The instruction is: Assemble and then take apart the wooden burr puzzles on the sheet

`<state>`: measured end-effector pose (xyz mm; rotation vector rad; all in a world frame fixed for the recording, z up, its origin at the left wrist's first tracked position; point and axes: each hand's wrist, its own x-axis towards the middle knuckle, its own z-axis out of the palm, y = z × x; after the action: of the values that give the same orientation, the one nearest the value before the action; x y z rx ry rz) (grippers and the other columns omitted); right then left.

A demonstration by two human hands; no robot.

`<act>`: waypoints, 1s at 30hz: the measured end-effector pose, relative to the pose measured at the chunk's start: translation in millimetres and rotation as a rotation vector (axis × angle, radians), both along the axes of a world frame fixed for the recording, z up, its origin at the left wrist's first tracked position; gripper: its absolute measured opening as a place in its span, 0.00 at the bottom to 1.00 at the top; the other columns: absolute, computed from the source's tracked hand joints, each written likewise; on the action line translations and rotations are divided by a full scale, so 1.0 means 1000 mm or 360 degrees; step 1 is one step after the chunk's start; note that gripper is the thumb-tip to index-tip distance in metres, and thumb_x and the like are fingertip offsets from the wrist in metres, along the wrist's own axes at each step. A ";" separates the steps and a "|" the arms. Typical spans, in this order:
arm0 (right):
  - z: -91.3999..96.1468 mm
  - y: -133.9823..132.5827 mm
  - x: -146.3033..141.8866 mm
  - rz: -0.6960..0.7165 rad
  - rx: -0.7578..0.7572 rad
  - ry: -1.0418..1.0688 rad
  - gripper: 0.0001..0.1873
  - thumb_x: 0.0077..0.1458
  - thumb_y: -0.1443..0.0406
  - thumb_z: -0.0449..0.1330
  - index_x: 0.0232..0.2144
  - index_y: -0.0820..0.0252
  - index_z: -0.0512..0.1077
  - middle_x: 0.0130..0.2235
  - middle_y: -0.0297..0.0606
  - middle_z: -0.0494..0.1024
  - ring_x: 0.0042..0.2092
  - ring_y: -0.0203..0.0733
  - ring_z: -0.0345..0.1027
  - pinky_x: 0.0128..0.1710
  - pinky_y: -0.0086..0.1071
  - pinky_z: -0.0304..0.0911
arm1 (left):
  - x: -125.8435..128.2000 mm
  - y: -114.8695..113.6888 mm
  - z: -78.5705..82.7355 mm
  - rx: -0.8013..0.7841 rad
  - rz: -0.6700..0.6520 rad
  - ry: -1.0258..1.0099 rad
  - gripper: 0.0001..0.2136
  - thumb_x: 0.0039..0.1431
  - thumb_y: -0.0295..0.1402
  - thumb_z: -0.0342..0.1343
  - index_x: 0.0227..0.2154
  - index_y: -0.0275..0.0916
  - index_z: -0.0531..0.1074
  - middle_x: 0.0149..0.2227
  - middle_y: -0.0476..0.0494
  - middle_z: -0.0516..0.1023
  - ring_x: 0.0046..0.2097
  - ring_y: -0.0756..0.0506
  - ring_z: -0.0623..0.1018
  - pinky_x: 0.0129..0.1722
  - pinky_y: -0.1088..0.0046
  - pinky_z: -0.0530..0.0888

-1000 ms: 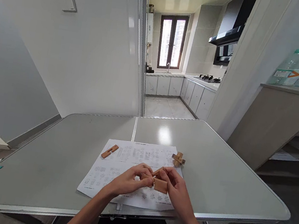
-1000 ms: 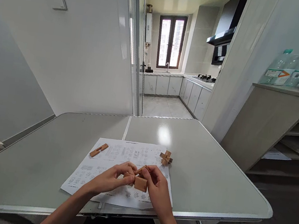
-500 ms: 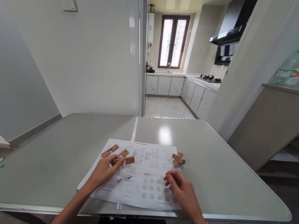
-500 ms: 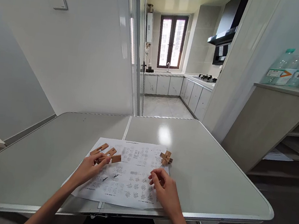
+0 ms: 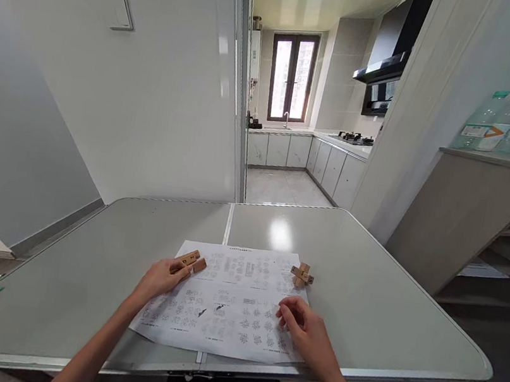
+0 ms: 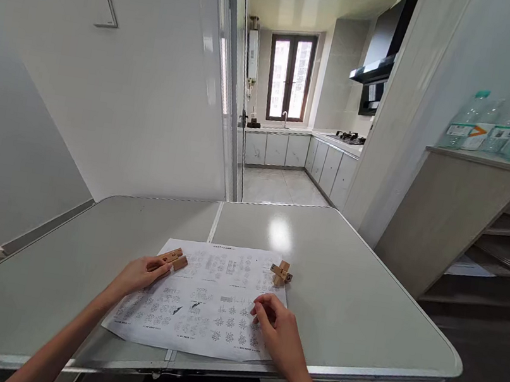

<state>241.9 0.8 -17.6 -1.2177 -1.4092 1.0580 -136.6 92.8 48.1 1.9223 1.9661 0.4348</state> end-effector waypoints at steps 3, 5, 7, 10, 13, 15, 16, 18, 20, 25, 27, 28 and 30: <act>0.003 -0.001 0.000 -0.0010 0.0026 0.0006 0.22 0.61 0.44 0.59 0.36 0.55 0.76 0.32 0.39 0.82 0.33 0.46 0.75 0.34 0.36 0.66 | -0.005 0.004 0.001 0.0024 0.0009 0.0062 0.25 0.57 0.58 0.52 0.38 0.44 0.83 0.45 0.37 0.82 0.45 0.33 0.79 0.37 0.67 0.71; 0.003 -0.002 -0.001 0.0000 0.0023 0.0006 0.22 0.60 0.43 0.59 0.35 0.55 0.75 0.32 0.39 0.81 0.33 0.47 0.74 0.33 0.36 0.65 | -0.007 0.005 0.001 0.0040 0.0026 0.0091 0.26 0.57 0.58 0.51 0.40 0.44 0.83 0.47 0.36 0.81 0.46 0.32 0.79 0.37 0.67 0.71; 0.003 -0.002 -0.001 0.0010 0.0017 -0.0012 0.22 0.61 0.43 0.59 0.35 0.55 0.75 0.32 0.39 0.81 0.33 0.47 0.74 0.33 0.36 0.64 | -0.008 0.005 0.000 0.0050 0.0032 0.0107 0.26 0.57 0.58 0.51 0.41 0.43 0.83 0.49 0.36 0.80 0.47 0.32 0.79 0.36 0.67 0.71; 0.002 -0.002 -0.001 0.0019 0.0013 -0.0058 0.21 0.62 0.44 0.57 0.36 0.54 0.74 0.33 0.39 0.81 0.34 0.47 0.74 0.33 0.36 0.63 | -0.010 0.002 -0.002 0.0067 0.0015 0.0130 0.26 0.59 0.58 0.50 0.43 0.43 0.82 0.51 0.36 0.79 0.47 0.33 0.78 0.36 0.67 0.71; 0.000 -0.003 -0.001 0.0025 0.0001 -0.0066 0.20 0.63 0.46 0.57 0.37 0.54 0.73 0.33 0.38 0.81 0.34 0.47 0.74 0.35 0.36 0.64 | -0.012 -0.004 -0.003 0.0130 -0.0070 0.0185 0.25 0.60 0.56 0.49 0.42 0.44 0.82 0.54 0.37 0.77 0.48 0.34 0.77 0.38 0.66 0.72; -0.001 -0.003 -0.001 0.0035 0.0003 -0.0067 0.19 0.63 0.46 0.57 0.37 0.54 0.73 0.33 0.38 0.80 0.34 0.47 0.74 0.36 0.37 0.64 | -0.012 -0.010 -0.002 0.0189 -0.0101 0.0225 0.24 0.61 0.56 0.50 0.39 0.44 0.81 0.56 0.37 0.76 0.49 0.34 0.77 0.40 0.65 0.73; -0.001 -0.003 -0.001 0.0039 0.0006 -0.0071 0.19 0.64 0.46 0.57 0.37 0.54 0.73 0.33 0.38 0.80 0.34 0.47 0.74 0.36 0.37 0.64 | -0.011 -0.013 -0.001 0.0219 -0.0101 0.0241 0.23 0.61 0.56 0.50 0.37 0.44 0.81 0.56 0.38 0.76 0.49 0.34 0.77 0.41 0.64 0.73; -0.002 -0.003 -0.001 0.0039 0.0007 -0.0082 0.19 0.63 0.46 0.57 0.37 0.54 0.73 0.33 0.38 0.80 0.34 0.47 0.74 0.36 0.37 0.64 | -0.010 -0.019 0.001 0.0274 -0.0109 0.0257 0.22 0.62 0.55 0.51 0.35 0.43 0.80 0.55 0.38 0.76 0.48 0.34 0.77 0.42 0.63 0.73; -0.002 -0.003 -0.001 0.0030 0.0011 -0.0080 0.19 0.63 0.46 0.57 0.37 0.54 0.73 0.33 0.38 0.81 0.34 0.47 0.74 0.35 0.37 0.65 | -0.010 -0.023 0.001 0.0327 -0.0126 0.0251 0.21 0.63 0.54 0.50 0.35 0.43 0.79 0.53 0.38 0.77 0.46 0.35 0.78 0.43 0.62 0.73; -0.002 -0.003 0.000 0.0013 0.0022 -0.0102 0.20 0.63 0.46 0.57 0.37 0.55 0.74 0.33 0.39 0.81 0.34 0.47 0.75 0.34 0.36 0.65 | -0.018 -0.027 -0.010 0.0491 -0.0104 0.0236 0.20 0.65 0.53 0.49 0.37 0.42 0.76 0.49 0.37 0.78 0.49 0.34 0.77 0.48 0.59 0.73; -0.002 -0.003 0.000 0.0021 0.0014 -0.0125 0.21 0.63 0.45 0.56 0.37 0.55 0.74 0.33 0.39 0.82 0.34 0.47 0.75 0.35 0.36 0.66 | -0.023 -0.028 -0.016 0.0583 -0.0091 0.0234 0.21 0.65 0.54 0.49 0.40 0.41 0.75 0.49 0.36 0.77 0.50 0.34 0.76 0.49 0.58 0.73; -0.002 -0.003 0.000 0.0027 0.0013 -0.0133 0.22 0.63 0.45 0.56 0.38 0.55 0.74 0.34 0.39 0.82 0.34 0.47 0.75 0.35 0.36 0.66 | -0.026 -0.029 -0.019 0.0632 -0.0074 0.0227 0.22 0.65 0.54 0.48 0.41 0.41 0.75 0.50 0.35 0.77 0.50 0.33 0.76 0.49 0.57 0.73; -0.003 -0.003 0.001 0.0041 0.0017 -0.0149 0.22 0.63 0.45 0.56 0.38 0.56 0.74 0.34 0.39 0.82 0.34 0.46 0.75 0.36 0.36 0.67 | -0.033 -0.031 -0.024 0.0710 -0.0025 0.0205 0.23 0.65 0.55 0.48 0.43 0.40 0.74 0.51 0.34 0.76 0.50 0.33 0.76 0.49 0.56 0.74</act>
<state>242.7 -2.0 -20.2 -1.2583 -1.5036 1.0209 -169.9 61.6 24.3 2.2781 2.0641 0.8223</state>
